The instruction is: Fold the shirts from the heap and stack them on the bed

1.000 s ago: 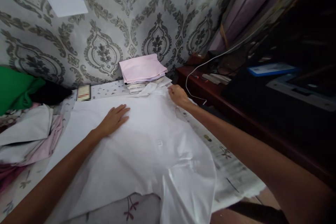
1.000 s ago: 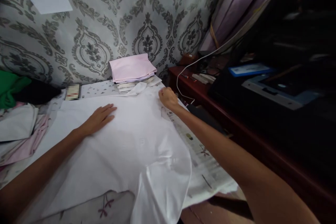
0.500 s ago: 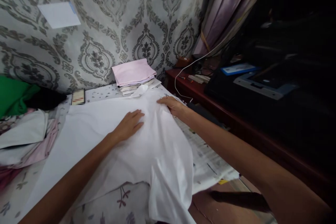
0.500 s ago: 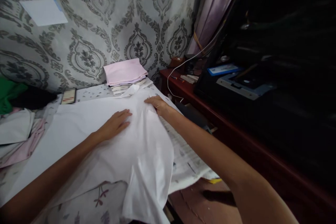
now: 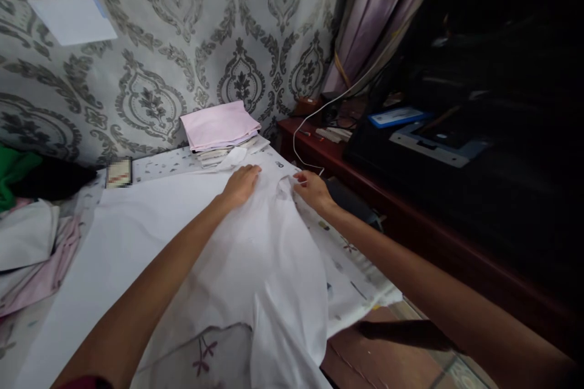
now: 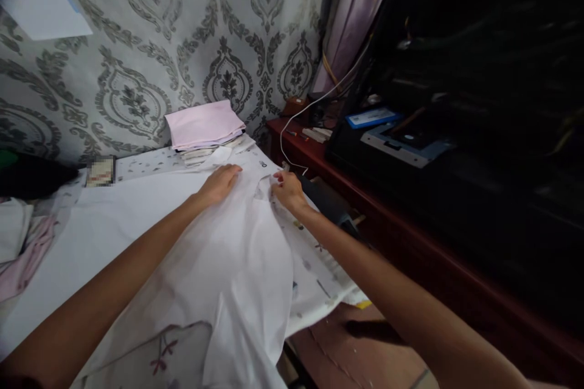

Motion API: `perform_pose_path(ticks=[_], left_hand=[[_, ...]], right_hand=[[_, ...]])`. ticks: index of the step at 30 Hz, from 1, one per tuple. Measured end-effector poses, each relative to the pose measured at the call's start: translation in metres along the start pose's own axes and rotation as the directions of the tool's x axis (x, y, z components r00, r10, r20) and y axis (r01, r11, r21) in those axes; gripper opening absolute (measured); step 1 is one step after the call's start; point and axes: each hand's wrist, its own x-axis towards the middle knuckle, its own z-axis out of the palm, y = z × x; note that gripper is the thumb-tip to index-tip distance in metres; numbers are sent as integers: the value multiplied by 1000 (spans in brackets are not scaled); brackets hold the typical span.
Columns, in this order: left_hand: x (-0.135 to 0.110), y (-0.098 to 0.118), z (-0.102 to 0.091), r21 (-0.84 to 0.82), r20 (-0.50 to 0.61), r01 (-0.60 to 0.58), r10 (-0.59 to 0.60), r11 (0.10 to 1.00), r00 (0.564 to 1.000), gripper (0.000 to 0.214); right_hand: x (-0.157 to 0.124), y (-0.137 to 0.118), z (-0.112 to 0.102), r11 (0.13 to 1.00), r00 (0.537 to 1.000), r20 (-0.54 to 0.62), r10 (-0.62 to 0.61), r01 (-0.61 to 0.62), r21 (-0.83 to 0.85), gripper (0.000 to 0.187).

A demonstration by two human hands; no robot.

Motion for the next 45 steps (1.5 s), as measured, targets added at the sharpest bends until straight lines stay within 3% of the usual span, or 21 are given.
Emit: perform_pose_path(ticks=[2, 5, 7, 11, 14, 17, 19, 20, 22, 25, 28, 31, 34, 39, 43, 45], left_hand=[[28, 2, -1, 56, 10, 28, -28, 998, 1000, 42], [64, 2, 3, 61, 53, 46, -49, 997, 997, 44], [81, 1, 8, 59, 88, 63, -68, 996, 994, 37], [99, 0, 16, 47, 79, 141, -144, 989, 986, 27], [96, 1, 18, 7, 8, 210, -210, 978, 978, 32], [77, 1, 17, -70, -27, 198, -200, 978, 979, 35], [55, 0, 16, -134, -27, 139, -143, 981, 989, 40], [42, -1, 16, -162, -23, 110, -115, 981, 993, 42], [13, -1, 18, -195, -9, 59, -61, 979, 998, 42], [-28, 6, 24, -184, 40, -8, 15, 983, 999, 41], [-56, 27, 28, -135, 130, -51, 69, 989, 989, 53], [-71, 54, 29, -124, 216, -125, 149, 984, 965, 62], [-82, 76, 28, -163, 243, -186, 222, 969, 944, 65], [-107, 101, 27, -283, 293, -267, 348, 921, 890, 66], [-137, 112, 11, -423, 344, -310, 468, 851, 814, 64], [-155, 110, -5, -488, 326, -296, 486, 821, 811, 60]], right_hand=[[-21, 1, -5, 995, 999, 48, -26, 30, -93, 13], [-48, -2, -12, 964, 985, 162, -60, 99, -245, 29], [-56, -7, -15, 960, 974, 219, -60, 116, -254, 38], [-55, -16, -14, 995, 955, 282, -90, 97, -12, 37], [-54, -22, -12, 962, 939, 345, -1, -93, 256, 39], [-59, -27, -13, 829, 878, 457, 143, -359, 429, 50], [-62, -27, -16, 759, 851, 486, 196, -446, 474, 54], [-62, -25, -18, 756, 861, 460, 215, -445, 479, 53], [-63, -18, -22, 837, 925, 308, 222, -343, 426, 48], [-63, -3, -28, 983, 994, 86, 74, -87, 161, 44], [-64, 10, -32, 996, 995, 81, -63, 68, -64, 50], [-62, 18, -31, 983, 994, 74, -77, 88, -160, 50], [-50, 16, -27, 971, 995, 72, -62, 77, -226, 39], [-11, -11, -6, 949, 996, 82, -32, 56, -309, 35], [10, -26, 6, 955, 990, 99, -95, 119, -270, 43], [9, -21, 2, 964, 992, 102, -78, 101, -246, 45]])
